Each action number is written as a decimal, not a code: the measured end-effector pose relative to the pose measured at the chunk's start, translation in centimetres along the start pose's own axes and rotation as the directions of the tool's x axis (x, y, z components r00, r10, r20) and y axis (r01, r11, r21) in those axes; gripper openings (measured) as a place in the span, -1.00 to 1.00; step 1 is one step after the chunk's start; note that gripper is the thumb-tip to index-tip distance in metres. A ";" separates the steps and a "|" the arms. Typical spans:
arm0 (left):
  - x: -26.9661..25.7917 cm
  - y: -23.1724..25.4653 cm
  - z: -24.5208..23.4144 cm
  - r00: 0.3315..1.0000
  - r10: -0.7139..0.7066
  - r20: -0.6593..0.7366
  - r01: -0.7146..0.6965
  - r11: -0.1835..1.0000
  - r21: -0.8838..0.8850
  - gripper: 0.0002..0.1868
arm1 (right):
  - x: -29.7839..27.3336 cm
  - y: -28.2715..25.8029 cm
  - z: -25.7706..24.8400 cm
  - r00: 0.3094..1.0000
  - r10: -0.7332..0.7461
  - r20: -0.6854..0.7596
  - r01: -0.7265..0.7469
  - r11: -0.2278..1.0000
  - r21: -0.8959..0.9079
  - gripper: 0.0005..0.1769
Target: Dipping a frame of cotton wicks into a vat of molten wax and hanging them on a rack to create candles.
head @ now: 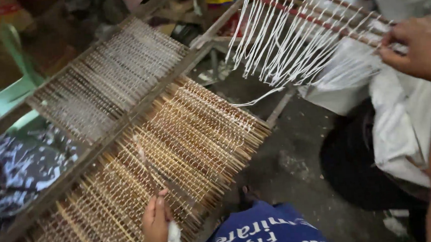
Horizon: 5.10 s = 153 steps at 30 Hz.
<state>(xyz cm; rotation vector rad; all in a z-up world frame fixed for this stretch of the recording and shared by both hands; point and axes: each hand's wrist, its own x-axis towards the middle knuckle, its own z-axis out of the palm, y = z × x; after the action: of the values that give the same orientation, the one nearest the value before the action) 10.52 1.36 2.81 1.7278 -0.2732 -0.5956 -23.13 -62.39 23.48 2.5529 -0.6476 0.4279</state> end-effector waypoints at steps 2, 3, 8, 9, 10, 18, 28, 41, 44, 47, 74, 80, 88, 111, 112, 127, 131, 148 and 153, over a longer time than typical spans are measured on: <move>2.1 0.4 0.9 0.995 0.047 0.086 -0.053 0.996 0.069 -0.57 | -3.2 0.0 -3.1 0.999 0.050 -0.005 -0.050 0.996 0.076 -0.86; 3.2 0.6 1.4 0.985 0.085 0.152 -0.105 0.986 0.131 -0.58 | -4.8 -0.1 -4.5 0.997 0.082 -0.013 -0.079 0.983 0.164 -0.89; 5.5 8.3 7.4 0.920 0.076 0.384 -0.154 0.972 0.177 -0.59 | -14.6 -1.2 -8.0 0.986 0.161 0.041 -0.166 0.937 0.308 -0.84; 6.1 9.2 8.8 0.895 0.182 0.406 -0.310 0.910 0.276 -0.51 | -16.6 -2.2 -9.3 0.975 0.200 0.101 -0.220 0.939 0.263 -0.85; 6.1 11.0 10.1 0.889 0.179 0.421 -0.314 0.909 0.276 -0.51 | -18.0 -1.9 -8.2 0.971 0.213 0.108 -0.234 0.938 0.256 -0.85; 6.8 17.2 20.2 0.641 0.392 0.661 -0.243 0.919 -0.309 -0.59 | -41.5 -12.1 -10.9 0.892 0.441 0.098 -0.443 0.812 0.380 -0.89; 1.2 13.7 25.5 0.503 0.193 0.843 0.454 0.771 -0.448 -0.72 | -51.1 -31.3 -25.9 0.806 0.536 0.252 -0.588 0.776 0.231 -0.75; -8.7 8.4 20.7 0.143 0.068 0.987 0.573 0.808 -0.138 -0.71 | -58.7 -48.0 -37.3 0.701 0.633 0.329 -0.660 0.750 -0.036 -0.77; -10.7 7.9 19.8 -0.001 0.128 0.992 0.605 0.790 -0.102 -0.56 | -60.2 -51.1 -39.6 0.660 0.650 0.376 -0.680 0.730 -0.068 -0.81; -12.7 6.5 19.3 -0.004 0.132 0.991 0.595 0.797 -0.104 -0.57 | -61.3 -54.5 -41.8 0.628 0.683 0.372 -0.712 0.698 -0.077 -0.83; -26.4 8.9 31.0 -0.518 0.010 0.855 0.423 0.872 0.246 -0.65 | -54.0 -71.3 -48.7 0.028 0.959 0.282 -0.916 0.138 -0.377 -0.78; -27.3 9.6 31.2 -0.187 0.149 0.971 0.028 0.989 -0.147 -0.55 | -53.0 -72.1 -49.6 -0.002 0.971 0.239 -0.912 0.096 -0.398 -0.79; -29.4 8.9 23.2 -0.545 0.473 0.692 -0.315 0.650 -0.692 -0.80 | -53.5 -76.0 -49.2 -0.264 0.941 0.210 -0.889 -0.153 -0.431 -0.79; -44.4 9.2 17.3 -0.808 -0.072 0.584 -0.556 0.420 -0.718 -0.73 | -53.4 -78.3 -51.5 -0.084 0.995 0.059 -0.861 -0.043 -0.507 -0.84; -44.3 9.2 17.3 -0.812 -0.077 0.578 -0.553 0.418 -0.720 -0.73 | -53.3 -78.7 -51.5 -0.092 0.994 0.056 -0.861 -0.051 -0.506 -0.84; -44.5 7.8 15.8 -0.873 -0.075 0.481 -0.454 0.485 -0.748 -0.58 | -53.3 -81.0 -51.5 -0.141 0.989 0.041 -0.876 -0.105 -0.471 -0.82; -45.1 8.7 14.2 -0.878 -0.123 0.463 -0.461 0.480 -0.747 -0.50 | -52.4 -80.8 -51.4 -0.127 0.992 0.004 -0.895 -0.112 -0.432 -0.85; -45.6 7.1 10.2 -0.965 -0.164 0.203 -0.258 0.493 -0.831 -0.40 | -50.9 -82.5 -51.4 -0.227 0.973 0.034 -0.818 -0.171 -0.549 -0.79; -46.0 7.1 9.2 -0.963 -0.151 0.221 -0.267 0.466 -0.844 -0.42 | -50.5 -82.8 -51.4 -0.209 0.978 0.011 -0.806 -0.166 -0.568 -0.78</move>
<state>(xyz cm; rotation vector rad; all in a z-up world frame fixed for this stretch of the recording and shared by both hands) -31.99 14.22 19.46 -0.5195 -2.9684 -1.0716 -32.34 46.74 16.48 1.0932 -2.6424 0.0177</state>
